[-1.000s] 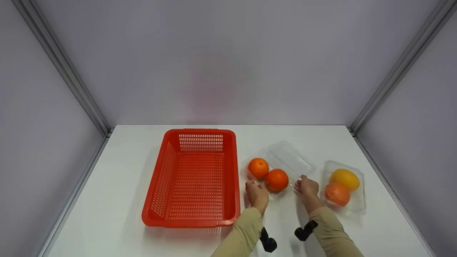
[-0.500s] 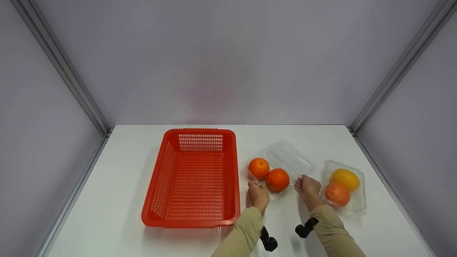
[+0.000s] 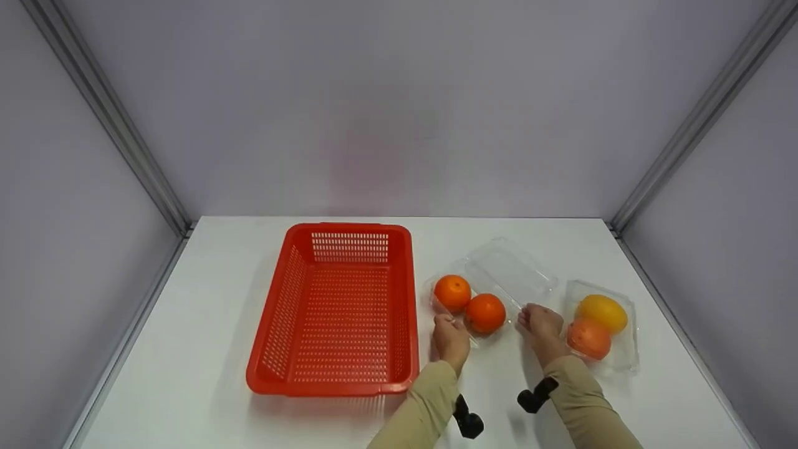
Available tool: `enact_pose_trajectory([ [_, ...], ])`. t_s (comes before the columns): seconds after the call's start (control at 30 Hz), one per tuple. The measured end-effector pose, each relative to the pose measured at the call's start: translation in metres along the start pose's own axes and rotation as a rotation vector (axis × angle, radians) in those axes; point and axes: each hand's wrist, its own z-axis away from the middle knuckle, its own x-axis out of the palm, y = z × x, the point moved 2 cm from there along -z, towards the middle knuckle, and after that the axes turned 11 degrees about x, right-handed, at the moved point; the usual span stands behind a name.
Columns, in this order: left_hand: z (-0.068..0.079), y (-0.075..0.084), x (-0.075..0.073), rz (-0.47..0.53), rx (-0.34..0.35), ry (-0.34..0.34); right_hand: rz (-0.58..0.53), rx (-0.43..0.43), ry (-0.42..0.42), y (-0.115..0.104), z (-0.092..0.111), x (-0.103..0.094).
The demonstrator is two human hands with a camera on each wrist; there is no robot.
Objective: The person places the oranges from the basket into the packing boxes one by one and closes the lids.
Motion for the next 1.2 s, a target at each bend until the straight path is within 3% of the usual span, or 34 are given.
enact_pose_trajectory([
  [0.2,0.0001,-0.0015,0.0002,-0.013,-0.038,-0.022,0.064,-0.024,-0.011,-0.0008,0.0004,-0.0028],
  [0.4,-0.0011,-0.0019,0.0008,-0.037,-0.075,-0.051,0.064,-0.122,-0.025,-0.0021,0.0038,-0.0046],
  [0.53,-0.0012,-0.0032,0.0013,-0.058,-0.079,-0.055,0.090,-0.140,-0.028,-0.0027,0.0052,-0.0050],
  [0.63,-0.0012,-0.0041,0.0017,-0.050,-0.069,-0.049,0.136,-0.146,-0.012,-0.0027,0.0056,-0.0053],
  [0.9,-0.0017,-0.0034,0.0032,0.016,-0.078,-0.049,0.312,-0.265,0.077,-0.0028,0.0064,-0.0061],
  [1.2,-0.0035,-0.0051,0.0036,0.015,-0.088,-0.054,0.340,-0.357,0.130,-0.0046,0.0068,-0.0056],
])
